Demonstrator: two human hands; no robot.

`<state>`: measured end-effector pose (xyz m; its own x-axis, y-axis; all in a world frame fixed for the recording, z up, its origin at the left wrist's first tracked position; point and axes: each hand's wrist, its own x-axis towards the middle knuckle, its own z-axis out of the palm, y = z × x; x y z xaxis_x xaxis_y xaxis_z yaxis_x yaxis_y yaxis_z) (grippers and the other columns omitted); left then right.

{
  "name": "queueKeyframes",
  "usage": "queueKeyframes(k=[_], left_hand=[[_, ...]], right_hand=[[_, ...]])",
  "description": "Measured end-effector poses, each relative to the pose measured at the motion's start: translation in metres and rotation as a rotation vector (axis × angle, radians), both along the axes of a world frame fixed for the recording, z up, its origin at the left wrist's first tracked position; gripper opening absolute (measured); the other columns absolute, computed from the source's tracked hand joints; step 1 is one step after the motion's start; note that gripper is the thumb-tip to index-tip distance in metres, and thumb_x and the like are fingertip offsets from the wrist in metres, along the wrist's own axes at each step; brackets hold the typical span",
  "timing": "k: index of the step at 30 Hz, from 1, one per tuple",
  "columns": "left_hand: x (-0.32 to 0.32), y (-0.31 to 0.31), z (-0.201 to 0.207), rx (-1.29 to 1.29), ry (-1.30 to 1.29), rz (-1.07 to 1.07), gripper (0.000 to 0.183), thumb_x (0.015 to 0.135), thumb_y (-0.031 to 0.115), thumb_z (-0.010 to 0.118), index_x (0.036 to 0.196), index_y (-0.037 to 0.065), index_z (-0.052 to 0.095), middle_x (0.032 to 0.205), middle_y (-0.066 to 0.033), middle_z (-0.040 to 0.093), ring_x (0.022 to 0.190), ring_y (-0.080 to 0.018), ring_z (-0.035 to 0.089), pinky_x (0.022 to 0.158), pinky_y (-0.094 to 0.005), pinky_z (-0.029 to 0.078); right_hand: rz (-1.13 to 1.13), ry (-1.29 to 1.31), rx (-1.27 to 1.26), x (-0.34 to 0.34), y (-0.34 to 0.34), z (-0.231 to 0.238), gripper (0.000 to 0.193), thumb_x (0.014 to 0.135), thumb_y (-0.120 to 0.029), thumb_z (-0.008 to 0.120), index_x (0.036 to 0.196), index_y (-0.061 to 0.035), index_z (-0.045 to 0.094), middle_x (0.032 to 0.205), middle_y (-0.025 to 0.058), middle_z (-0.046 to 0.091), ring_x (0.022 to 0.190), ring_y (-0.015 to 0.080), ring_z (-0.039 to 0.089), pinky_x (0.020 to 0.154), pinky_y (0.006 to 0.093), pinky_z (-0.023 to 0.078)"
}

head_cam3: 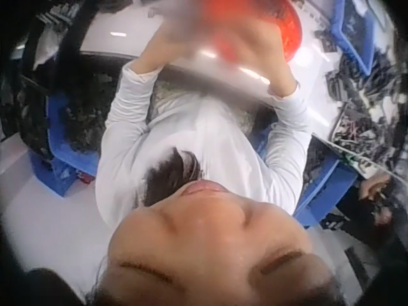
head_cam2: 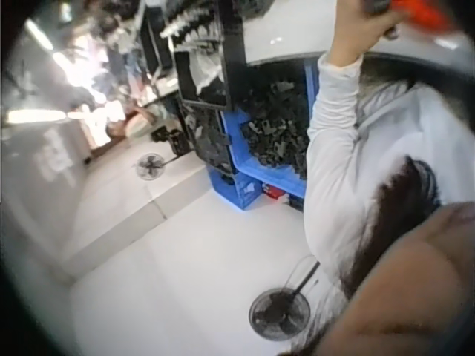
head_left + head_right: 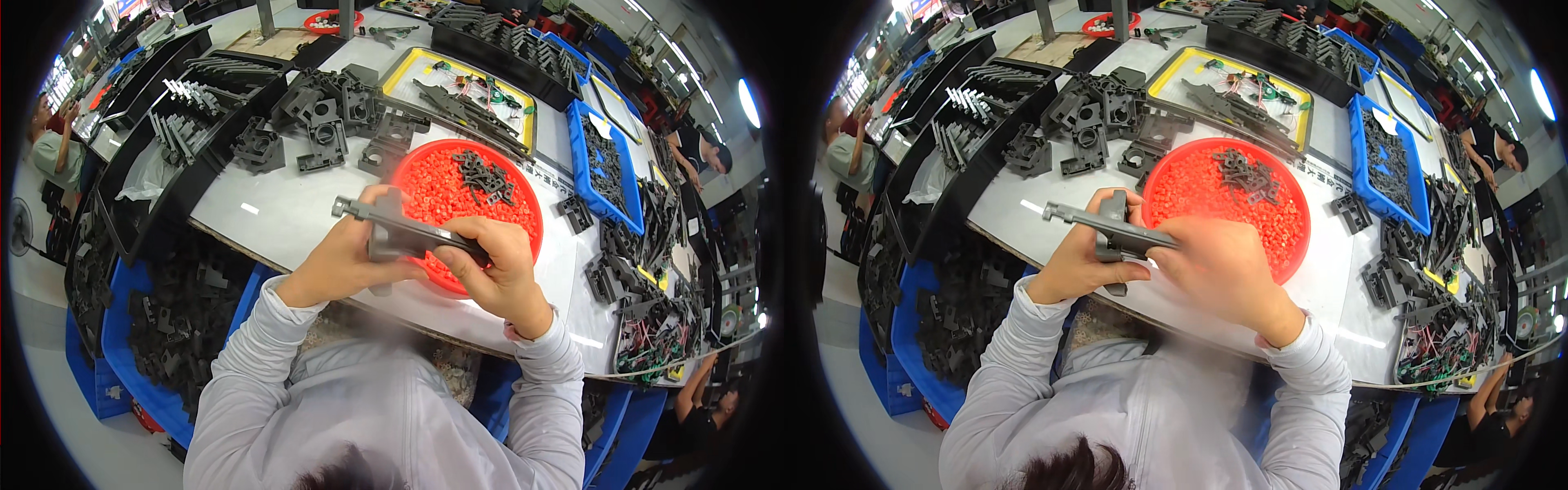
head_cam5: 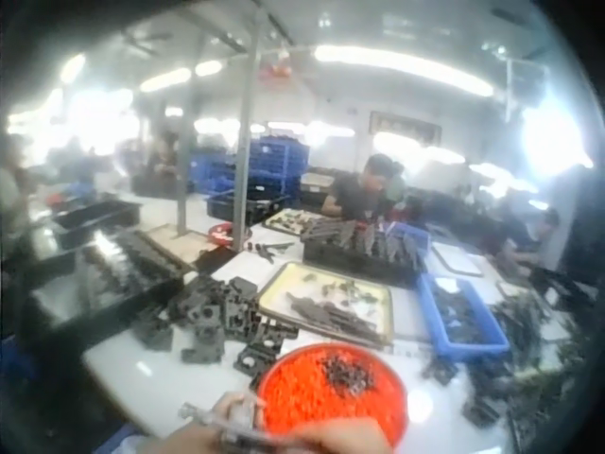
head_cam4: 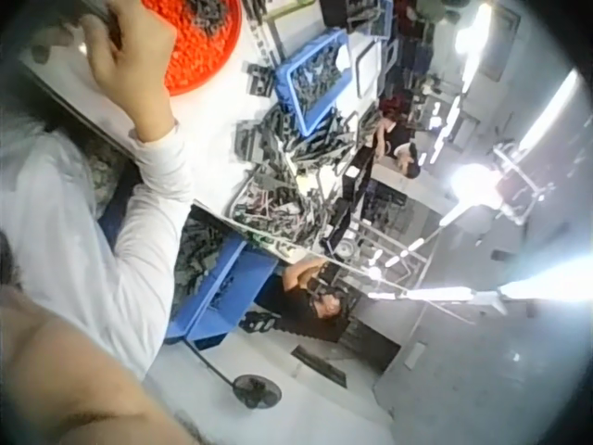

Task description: The person assembles small internal plastic components, small green gears, red plastic beads, and black internal parts into a gray plastic housing unit by hand.

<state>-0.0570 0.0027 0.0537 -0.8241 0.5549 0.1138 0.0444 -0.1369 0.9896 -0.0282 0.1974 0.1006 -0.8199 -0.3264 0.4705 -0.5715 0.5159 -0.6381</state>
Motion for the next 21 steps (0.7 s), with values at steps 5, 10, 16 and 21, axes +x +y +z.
queueKeyframes(k=[5, 10, 16, 21], left_hand=[[0.001, 0.001, -0.002, -0.241, 0.376, -0.029, 0.066, 0.066, 0.006, 0.078, 0.118, 0.007, 0.036, 0.094, -0.0026, 0.046, 0.085, -0.0095, 0.047, 0.072, -0.0242, 0.041], [0.001, 0.009, -0.004, -0.225, 0.376, 0.026, 0.059, 0.065, -0.001, 0.070, 0.113, 0.006, 0.037, 0.093, -0.0039, 0.047, 0.083, -0.0102, 0.048, 0.070, -0.0243, 0.041], [-0.003, 0.012, 0.006, -0.347, 0.481, 0.068, 0.054, 0.063, -0.001, 0.065, 0.110, 0.006, 0.038, 0.092, -0.0046, 0.046, 0.082, -0.0105, 0.048, 0.070, -0.0243, 0.041], [-0.007, 0.010, 0.000, -0.362, 0.583, -0.049, 0.059, 0.068, 0.005, 0.070, 0.116, 0.004, 0.036, 0.090, -0.0057, 0.046, 0.080, -0.0118, 0.050, 0.069, -0.0253, 0.042]], right_hand=[[0.110, -0.057, 0.105, -0.001, 0.006, 0.008, 0.017, 0.069, -0.015, 0.068, 0.084, -0.0074, 0.066, 0.067, 0.0111, 0.060, 0.061, 0.0276, 0.059, 0.056, 0.0359, 0.047], [0.085, -0.025, 0.008, 0.001, 0.002, -0.003, 0.017, 0.068, -0.012, 0.069, 0.083, -0.0069, 0.065, 0.069, 0.0107, 0.060, 0.060, 0.0270, 0.060, 0.056, 0.0344, 0.047], [0.069, 0.024, -0.026, 0.001, 0.005, -0.005, 0.016, 0.067, -0.008, 0.071, 0.082, -0.0055, 0.064, 0.067, 0.0096, 0.059, 0.056, 0.0263, 0.058, 0.051, 0.0338, 0.046], [0.034, 0.009, 0.153, 0.001, 0.007, 0.002, 0.015, 0.070, -0.018, 0.069, 0.079, -0.0068, 0.064, 0.062, 0.0093, 0.057, 0.056, 0.0249, 0.057, 0.051, 0.0354, 0.046]])
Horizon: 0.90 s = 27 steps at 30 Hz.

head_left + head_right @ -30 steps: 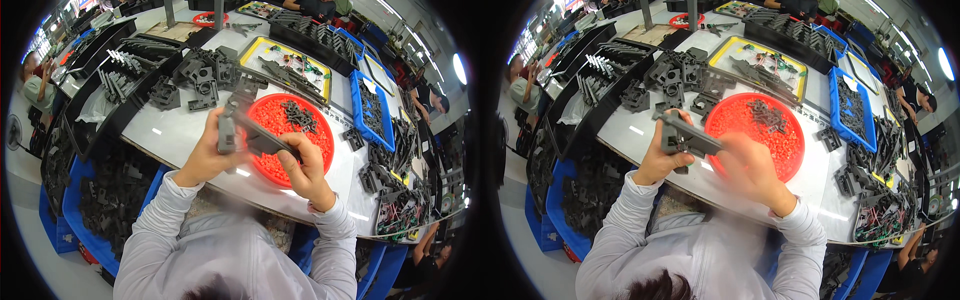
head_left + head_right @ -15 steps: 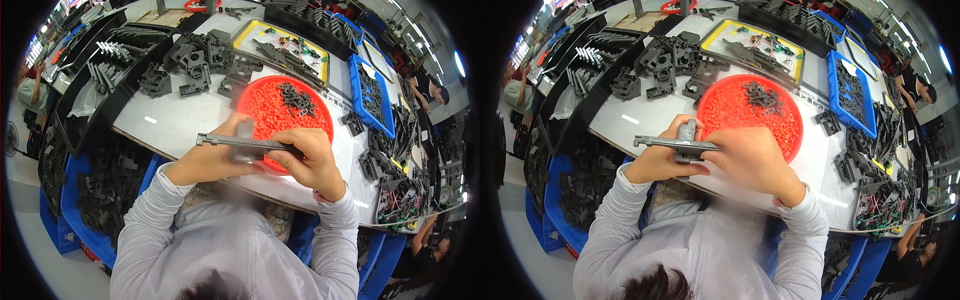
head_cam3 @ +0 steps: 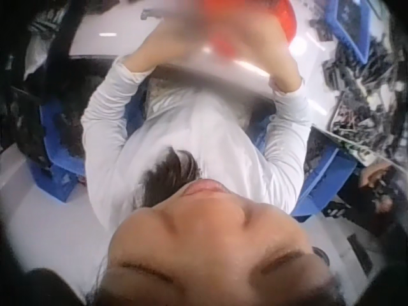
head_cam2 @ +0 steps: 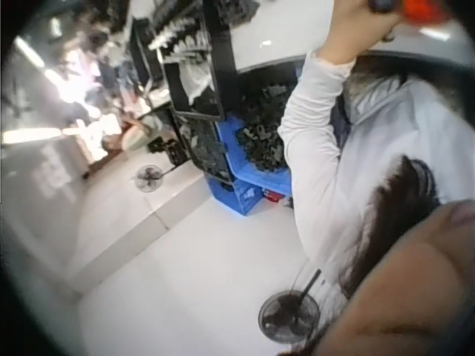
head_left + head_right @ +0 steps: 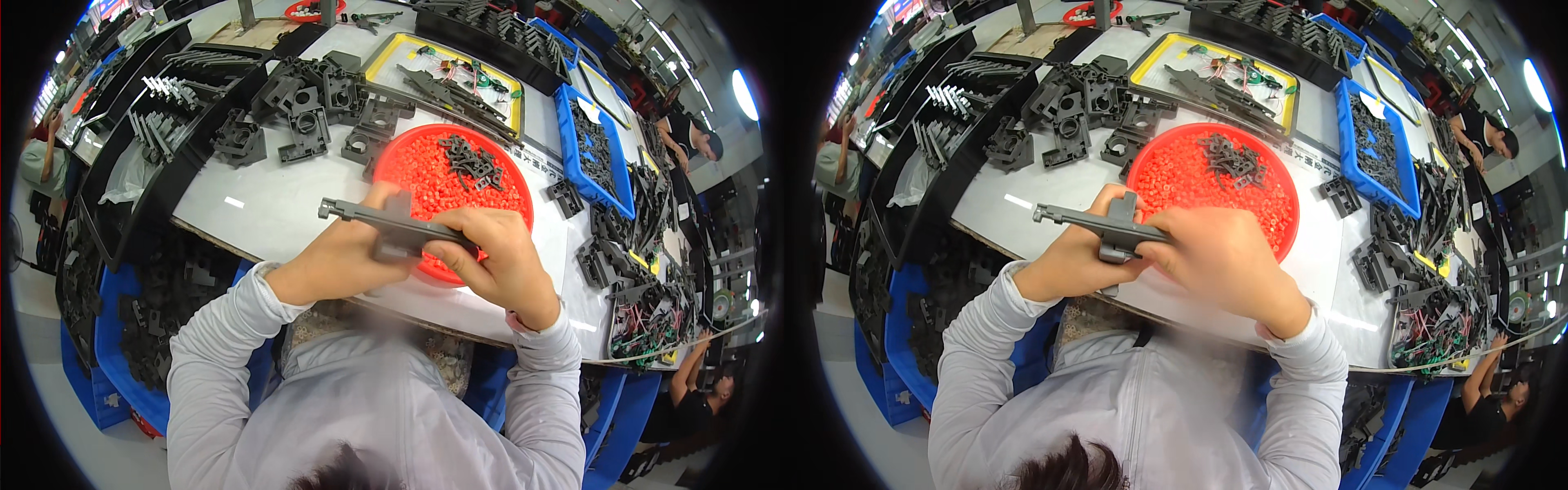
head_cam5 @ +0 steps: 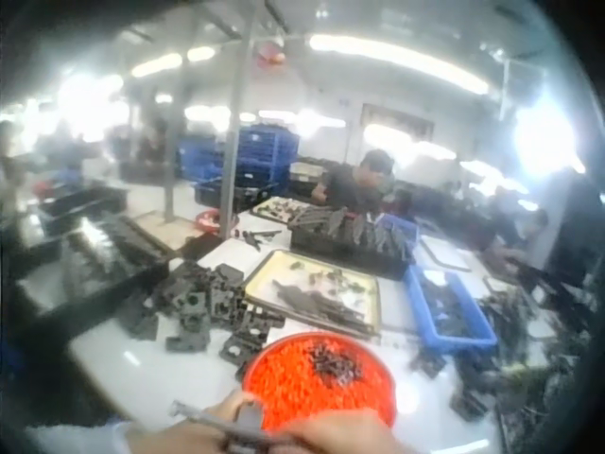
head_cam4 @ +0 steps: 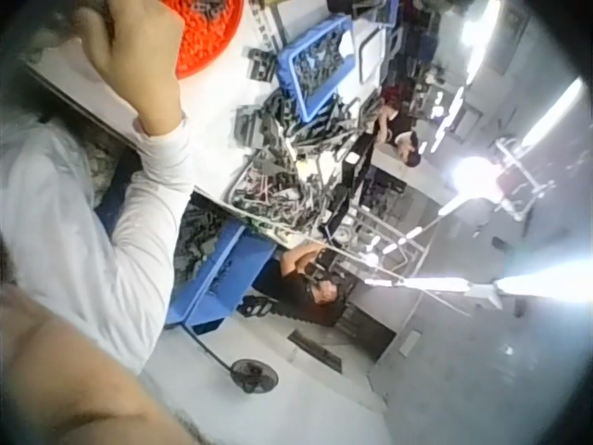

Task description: The person assembles small internal plastic components, small green gears, red plastic beads, and black internal parts into a gray plastic housing unit by hand.

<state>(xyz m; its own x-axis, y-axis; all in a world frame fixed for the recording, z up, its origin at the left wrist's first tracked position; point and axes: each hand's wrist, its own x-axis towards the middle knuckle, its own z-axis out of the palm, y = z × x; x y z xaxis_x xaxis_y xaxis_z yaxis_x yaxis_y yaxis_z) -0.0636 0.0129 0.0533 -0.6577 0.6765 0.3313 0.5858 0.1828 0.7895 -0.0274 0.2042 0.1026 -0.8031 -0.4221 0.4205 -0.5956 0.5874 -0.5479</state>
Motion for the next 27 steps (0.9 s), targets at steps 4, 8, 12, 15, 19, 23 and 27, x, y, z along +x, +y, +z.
queueKeyframes(k=[4, 8, 12, 15, 19, 23, 27], left_hand=[[0.006, 0.001, 0.007, 0.127, -0.055, 0.128, 0.053, 0.069, 0.010, 0.074, 0.111, 0.003, 0.044, 0.097, -0.0079, 0.049, 0.080, -0.0112, 0.051, 0.069, -0.0256, 0.042], [0.008, 0.001, 0.006, -0.043, 0.025, 0.042, 0.056, 0.068, 0.014, 0.076, 0.112, 0.001, 0.043, 0.098, -0.0121, 0.051, 0.081, -0.0160, 0.054, 0.070, -0.0284, 0.044], [0.007, 0.006, 0.009, -0.096, 0.102, 0.098, 0.051, 0.066, 0.015, 0.073, 0.107, -0.001, 0.046, 0.099, -0.0173, 0.048, 0.086, -0.0361, 0.055, 0.072, -0.0410, 0.046], [0.000, 0.008, 0.003, -0.063, 0.146, 0.066, 0.058, 0.067, 0.018, 0.074, 0.111, -0.002, 0.042, 0.097, -0.0185, 0.050, 0.086, -0.0353, 0.056, 0.072, -0.0403, 0.046], [-0.005, 0.001, 0.001, 0.038, -0.042, 0.050, 0.064, 0.068, 0.020, 0.077, 0.115, -0.001, 0.039, 0.095, -0.0130, 0.052, 0.084, -0.0229, 0.055, 0.072, -0.0334, 0.045], [-0.002, -0.008, 0.007, 0.416, -0.396, 0.013, 0.064, 0.065, 0.014, 0.078, 0.114, 0.005, 0.037, 0.091, -0.0064, 0.049, 0.082, -0.0145, 0.050, 0.074, -0.0307, 0.044], [-0.010, -0.010, -0.014, 0.711, -0.593, -0.130, 0.068, 0.070, 0.039, 0.072, 0.116, 0.005, 0.036, 0.087, -0.0129, 0.050, 0.081, -0.0236, 0.054, 0.076, -0.0386, 0.046]], right_hand=[[0.055, 0.175, 0.274, -0.003, 0.008, 0.010, 0.024, 0.068, -0.023, 0.070, 0.065, -0.0057, 0.054, 0.056, 0.0076, 0.049, 0.054, 0.0261, 0.052, 0.048, 0.0387, 0.042], [0.107, 0.118, 0.261, 0.001, 0.009, 0.000, 0.028, 0.068, -0.023, 0.070, 0.063, -0.0055, 0.049, 0.058, 0.0092, 0.049, 0.055, 0.0276, 0.052, 0.048, 0.0394, 0.042], [0.058, 0.068, 0.241, 0.004, 0.013, -0.012, 0.029, 0.068, -0.024, 0.070, 0.065, -0.0048, 0.048, 0.060, 0.0105, 0.049, 0.057, 0.0292, 0.052, 0.049, 0.0407, 0.041], [0.026, 0.021, 0.252, 0.002, 0.014, -0.009, 0.027, 0.071, -0.025, 0.067, 0.068, -0.0038, 0.050, 0.062, 0.0110, 0.051, 0.058, 0.0302, 0.053, 0.052, 0.0405, 0.042], [0.163, -0.187, -0.087, -0.008, 0.040, 0.006, 0.022, 0.079, -0.020, 0.058, 0.085, 0.0005, 0.060, 0.072, 0.0131, 0.059, 0.064, 0.0269, 0.058, 0.059, 0.0348, 0.047], [-0.278, -0.241, -0.244, -0.023, 0.089, -0.006, 0.023, 0.086, -0.017, 0.054, 0.093, 0.0026, 0.064, 0.079, 0.0111, 0.065, 0.070, 0.0175, 0.060, 0.066, 0.0277, 0.046], [-0.418, -0.146, 0.060, -0.038, 0.111, -0.051, 0.014, 0.079, -0.011, 0.061, 0.089, -0.0005, 0.065, 0.083, 0.0118, 0.065, 0.072, 0.0215, 0.061, 0.066, 0.0295, 0.047]])
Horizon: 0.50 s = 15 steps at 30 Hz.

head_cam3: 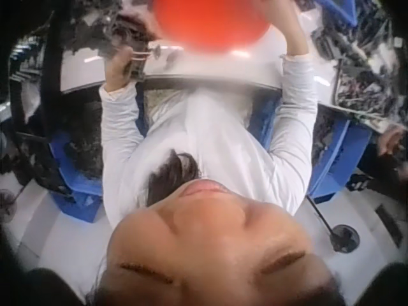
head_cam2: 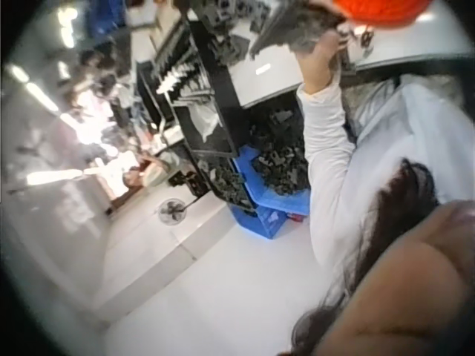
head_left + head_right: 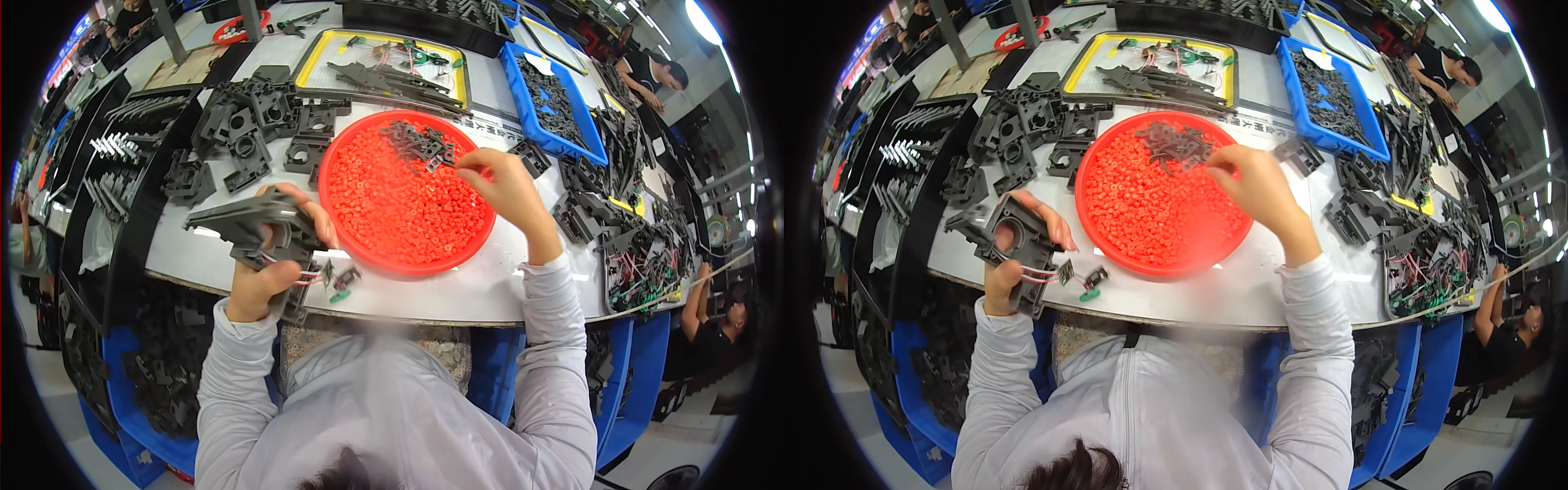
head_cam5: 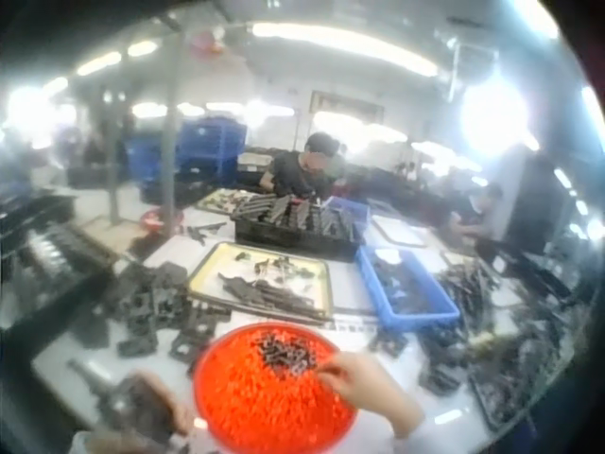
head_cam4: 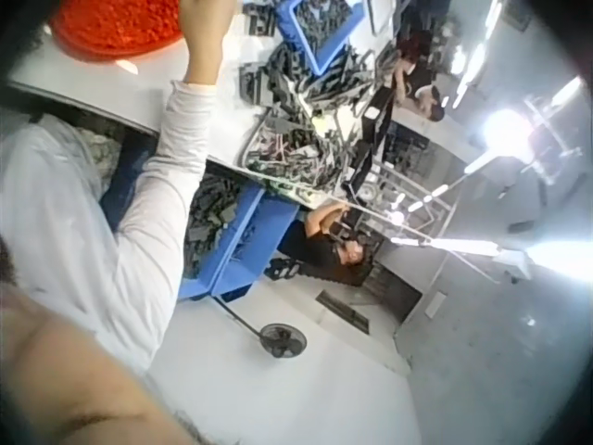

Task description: The person assembles small internal plastic components, small green gears, red plastic beads, and black internal parts into a gray plastic housing unit by hand.

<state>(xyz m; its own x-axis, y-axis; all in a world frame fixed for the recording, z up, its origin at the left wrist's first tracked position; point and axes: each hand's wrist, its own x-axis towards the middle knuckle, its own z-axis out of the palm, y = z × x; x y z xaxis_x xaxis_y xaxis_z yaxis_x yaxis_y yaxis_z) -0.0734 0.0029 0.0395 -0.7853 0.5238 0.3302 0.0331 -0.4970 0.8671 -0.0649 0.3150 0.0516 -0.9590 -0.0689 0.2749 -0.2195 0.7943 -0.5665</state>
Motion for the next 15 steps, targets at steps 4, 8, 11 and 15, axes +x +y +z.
queueKeyframes(k=[4, 8, 11, 15], left_hand=[[0.009, 0.010, -0.009, 0.205, -0.130, -0.134, 0.067, 0.072, 0.042, 0.069, 0.117, 0.006, 0.036, 0.086, -0.0133, 0.052, 0.080, -0.0250, 0.055, 0.075, -0.0387, 0.046], [0.018, 0.014, -0.020, 0.187, -0.187, -0.180, 0.066, 0.071, 0.042, 0.070, 0.117, 0.006, 0.037, 0.089, -0.0151, 0.053, 0.081, -0.0266, 0.057, 0.074, -0.0388, 0.047], [0.020, 0.014, -0.027, 0.117, -0.175, -0.182, 0.066, 0.072, 0.044, 0.068, 0.118, 0.007, 0.038, 0.096, -0.0153, 0.051, 0.085, -0.0280, 0.058, 0.076, -0.0399, 0.048], [0.016, 0.022, -0.034, 0.055, -0.201, -0.028, 0.062, 0.070, 0.041, 0.067, 0.116, 0.006, 0.042, 0.117, -0.0162, 0.043, 0.097, -0.0276, 0.055, 0.081, -0.0370, 0.048]], right_hand=[[-0.003, 0.041, 0.090, -0.019, -0.017, -0.023, 0.014, 0.077, -0.014, 0.065, 0.085, -0.0015, 0.065, 0.082, 0.0114, 0.064, 0.076, 0.0241, 0.059, 0.070, 0.0322, 0.046], [0.034, 0.173, 0.217, -0.035, -0.032, -0.039, 0.015, 0.075, -0.017, 0.066, 0.081, -0.0036, 0.064, 0.079, 0.0095, 0.060, 0.078, 0.0261, 0.056, 0.073, 0.0350, 0.045], [0.083, 0.258, 0.287, -0.034, -0.031, -0.040, 0.013, 0.075, -0.016, 0.064, 0.082, -0.0051, 0.064, 0.080, 0.0083, 0.060, 0.079, 0.0262, 0.056, 0.071, 0.0361, 0.045], [0.179, 0.347, 0.199, -0.013, -0.038, -0.030, 0.012, 0.073, -0.011, 0.062, 0.084, -0.0068, 0.065, 0.076, 0.0064, 0.059, 0.072, 0.0240, 0.056, 0.062, 0.0352, 0.046]])
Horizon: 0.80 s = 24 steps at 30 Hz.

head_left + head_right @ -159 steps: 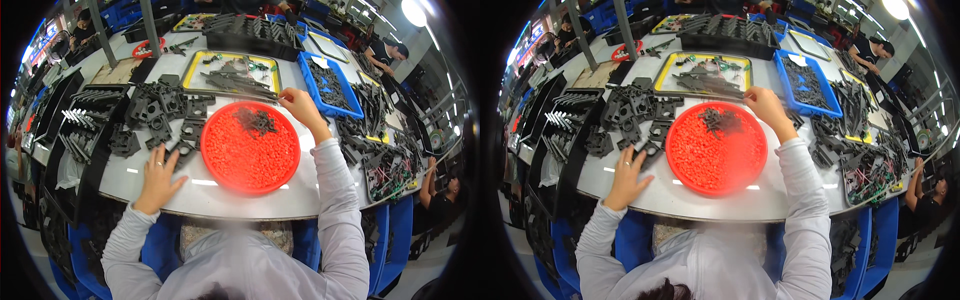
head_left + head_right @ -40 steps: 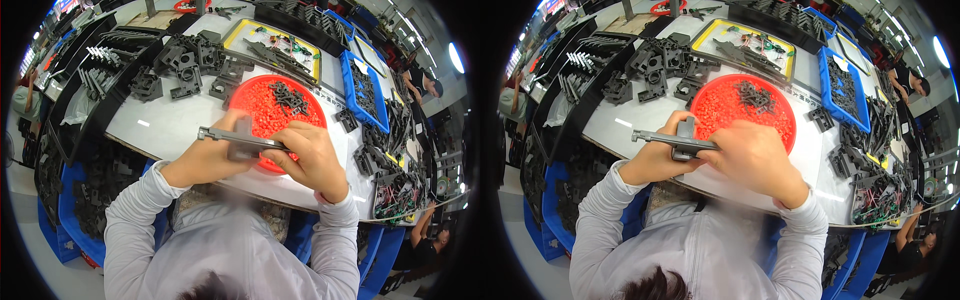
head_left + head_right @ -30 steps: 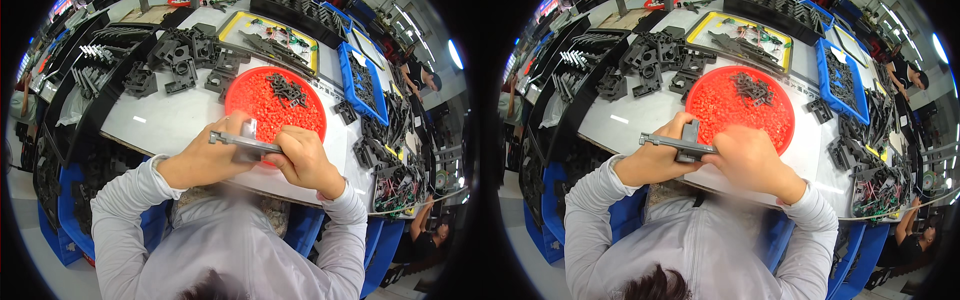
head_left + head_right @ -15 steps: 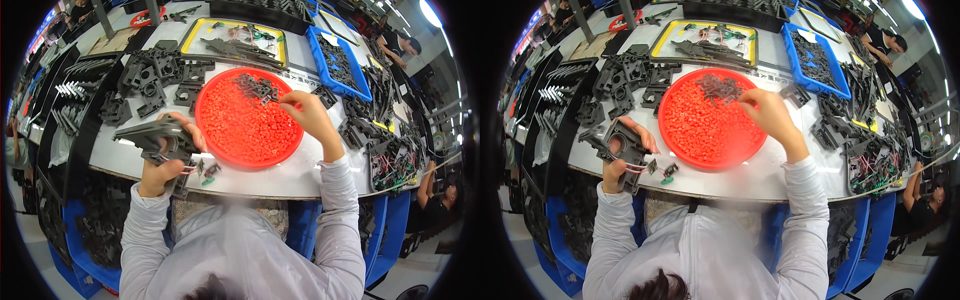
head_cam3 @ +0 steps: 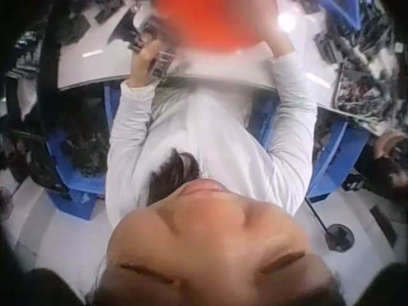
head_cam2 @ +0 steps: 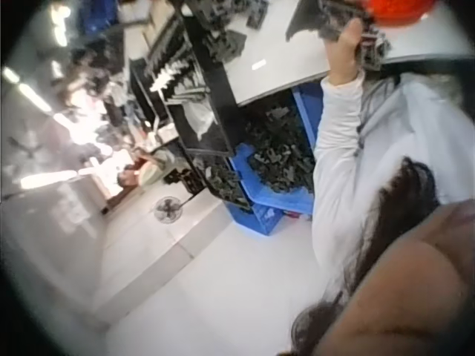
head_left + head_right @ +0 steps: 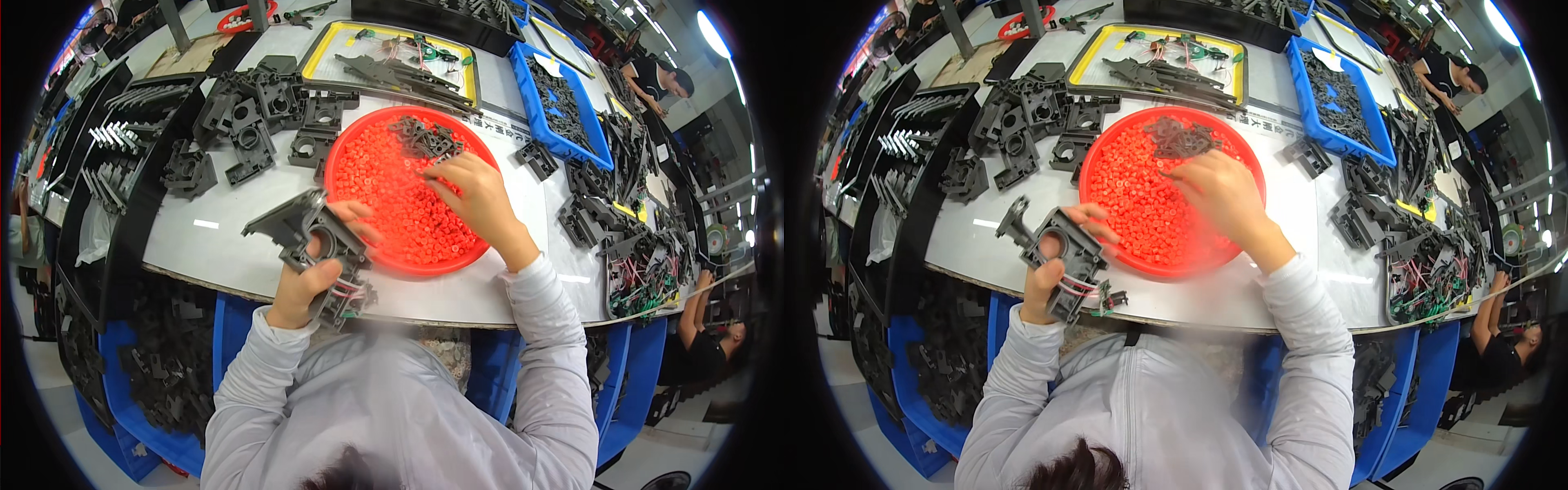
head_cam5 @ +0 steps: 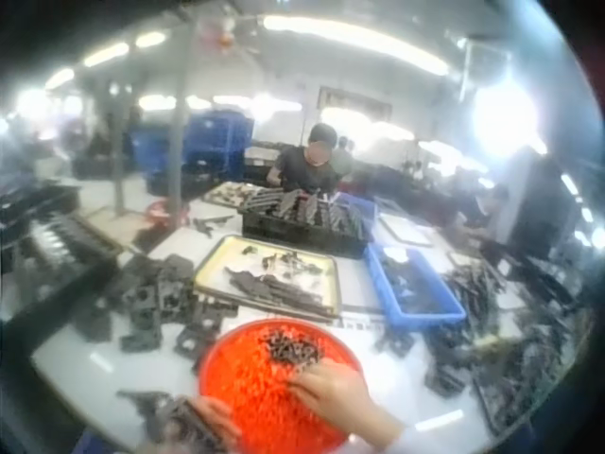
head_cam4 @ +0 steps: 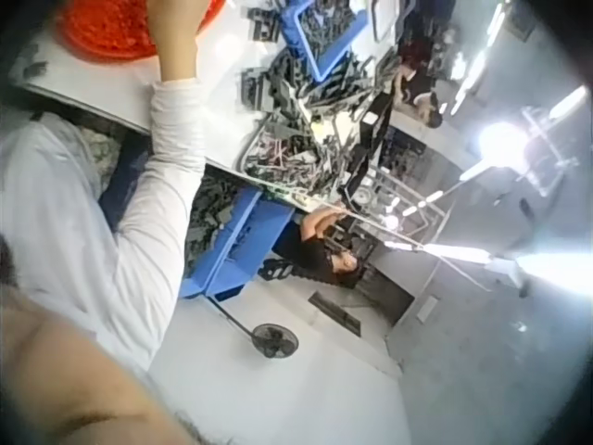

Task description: The person assembles small internal plastic components, small green gears, red plastic beads, and black internal parts into a gray plastic housing unit by hand.

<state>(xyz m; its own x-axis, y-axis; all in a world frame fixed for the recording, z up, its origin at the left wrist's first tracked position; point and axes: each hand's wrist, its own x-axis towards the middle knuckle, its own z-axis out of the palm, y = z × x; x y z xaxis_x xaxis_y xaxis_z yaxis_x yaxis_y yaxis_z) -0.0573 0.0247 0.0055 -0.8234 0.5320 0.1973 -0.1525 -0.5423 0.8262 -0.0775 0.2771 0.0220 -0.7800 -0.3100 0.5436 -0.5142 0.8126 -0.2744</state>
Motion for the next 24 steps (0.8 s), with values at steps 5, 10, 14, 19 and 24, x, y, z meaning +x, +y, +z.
queueKeyframes(k=[5, 10, 14, 19, 24], left_hand=[[-0.006, 0.016, -0.005, -0.093, -0.035, -0.017, 0.059, 0.070, 0.033, 0.066, 0.116, 0.004, 0.042, 0.123, -0.0170, 0.041, 0.104, -0.0274, 0.054, 0.084, -0.0366, 0.048], [-0.006, 0.025, -0.007, -0.189, 0.048, -0.040, 0.050, 0.071, 0.023, 0.063, 0.114, 0.004, 0.045, 0.115, -0.0136, 0.046, 0.105, -0.0229, 0.051, 0.089, -0.0361, 0.046], [-0.006, 0.025, -0.001, -0.173, 0.077, -0.024, 0.046, 0.071, 0.020, 0.061, 0.110, 0.001, 0.045, 0.104, -0.0127, 0.050, 0.100, -0.0193, 0.051, 0.086, -0.0343, 0.046], [-0.011, 0.024, 0.000, -0.188, 0.121, -0.022, 0.047, 0.070, 0.020, 0.063, 0.109, 0.001, 0.044, 0.102, -0.0126, 0.051, 0.098, -0.0195, 0.051, 0.085, -0.0346, 0.045], [-0.014, 0.029, -0.014, -0.113, 0.186, 0.034, 0.050, 0.065, 0.005, 0.070, 0.109, 0.003, 0.046, 0.101, -0.0068, 0.053, 0.095, -0.0140, 0.053, 0.084, -0.0298, 0.044]], right_hand=[[0.142, 0.135, 0.077, 0.032, -0.021, 0.015, 0.018, 0.066, -0.005, 0.066, 0.084, -0.0056, 0.066, 0.074, 0.0047, 0.059, 0.065, 0.0203, 0.054, 0.055, 0.0313, 0.045], [0.181, 0.158, 0.061, 0.042, -0.027, 0.009, 0.023, 0.065, -0.007, 0.065, 0.088, -0.0060, 0.065, 0.076, 0.0035, 0.059, 0.066, 0.0198, 0.054, 0.055, 0.0306, 0.046], [0.222, 0.095, -0.013, 0.042, -0.028, 0.006, 0.020, 0.068, -0.009, 0.067, 0.088, -0.0059, 0.065, 0.078, 0.0042, 0.060, 0.069, 0.0204, 0.055, 0.058, 0.0316, 0.047], [0.064, -0.070, -0.028, 0.023, 0.004, 0.004, 0.018, 0.070, -0.010, 0.066, 0.087, -0.0052, 0.065, 0.079, 0.0069, 0.061, 0.075, 0.0236, 0.057, 0.066, 0.0352, 0.048], [-0.134, -0.213, -0.074, -0.002, 0.013, 0.006, 0.013, 0.073, -0.010, 0.063, 0.084, -0.0042, 0.065, 0.081, 0.0087, 0.061, 0.079, 0.0268, 0.057, 0.072, 0.0364, 0.047]])
